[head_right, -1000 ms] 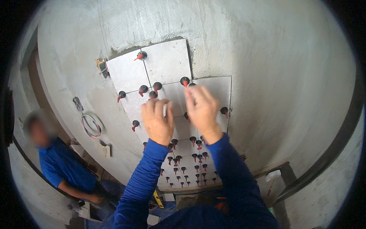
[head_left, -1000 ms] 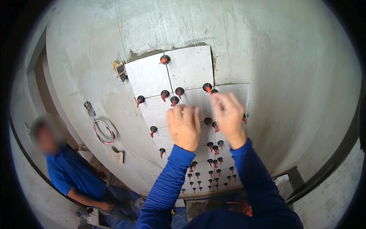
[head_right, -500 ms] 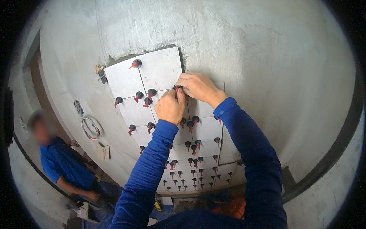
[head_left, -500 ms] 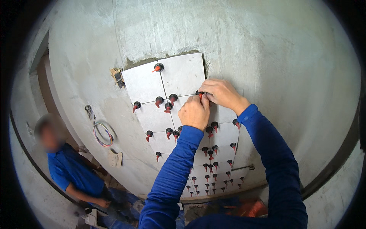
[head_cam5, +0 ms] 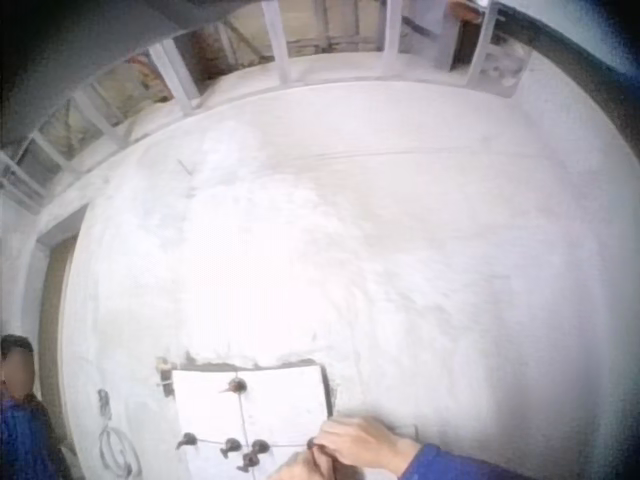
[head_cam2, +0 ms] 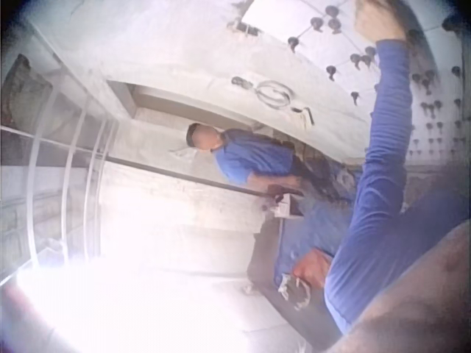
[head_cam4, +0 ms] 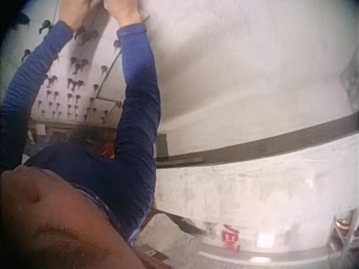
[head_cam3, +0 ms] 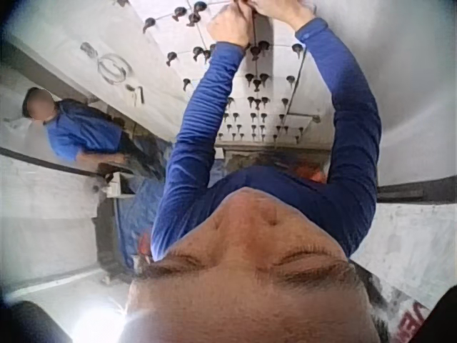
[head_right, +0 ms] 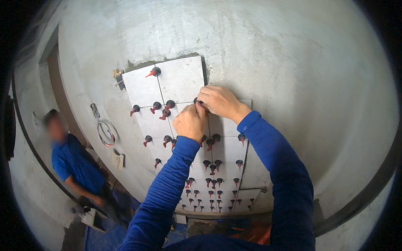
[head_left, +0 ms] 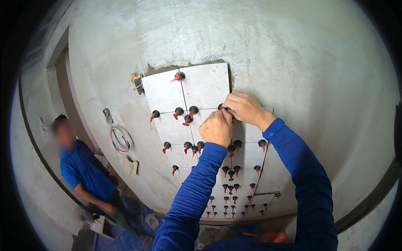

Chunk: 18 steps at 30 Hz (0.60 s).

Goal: The person installs white ceramic tiles on a wall using tile leveling clips and a rubber mallet. They apply adhesive to the back of a tile with a notched trowel, press the tile into place, and tap it to secure it. Another person is visible nearby observing the work.

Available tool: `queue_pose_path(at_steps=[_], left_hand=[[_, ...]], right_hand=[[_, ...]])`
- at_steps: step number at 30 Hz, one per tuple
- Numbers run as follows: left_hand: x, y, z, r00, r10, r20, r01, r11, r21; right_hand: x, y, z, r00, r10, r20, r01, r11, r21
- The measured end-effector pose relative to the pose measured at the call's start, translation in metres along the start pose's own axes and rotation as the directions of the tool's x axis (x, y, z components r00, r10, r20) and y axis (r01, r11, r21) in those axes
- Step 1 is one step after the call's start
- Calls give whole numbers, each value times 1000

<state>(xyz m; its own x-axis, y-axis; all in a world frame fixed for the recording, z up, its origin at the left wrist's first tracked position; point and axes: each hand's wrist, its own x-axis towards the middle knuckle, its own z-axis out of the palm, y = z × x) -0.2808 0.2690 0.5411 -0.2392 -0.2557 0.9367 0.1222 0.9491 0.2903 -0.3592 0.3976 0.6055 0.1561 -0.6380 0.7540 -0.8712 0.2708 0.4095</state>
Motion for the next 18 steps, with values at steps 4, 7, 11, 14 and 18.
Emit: queue_pose_path(at_steps=[4, 7, 11, 14, 18], left_hand=[[-1, 2, 1, 1000, -10, -6, 10, 1000, 17], [-2, 3, 0, 1000, -23, -4, 23, 999, 23], [-2, 5, 0, 999, -40, -2, 40, 999, 36], [-2, 7, 1, 998, -58, -9, 59, 998, 29], [-2, 7, 2, 997, -53, -52, 53, 999, 6]], right_hand=[[2, 2, 0, 1000, 0, 26, 0, 1000, 9], [3, 2, -1, 999, 14, 37, -15, 1000, 9], [4, 1, 0, 999, 29, 39, -28, 1000, -6], [3, 0, 2, 999, 35, 18, -35, 999, -7], [-1, -1, 4, 999, 54, 10, -53, 998, -33]])
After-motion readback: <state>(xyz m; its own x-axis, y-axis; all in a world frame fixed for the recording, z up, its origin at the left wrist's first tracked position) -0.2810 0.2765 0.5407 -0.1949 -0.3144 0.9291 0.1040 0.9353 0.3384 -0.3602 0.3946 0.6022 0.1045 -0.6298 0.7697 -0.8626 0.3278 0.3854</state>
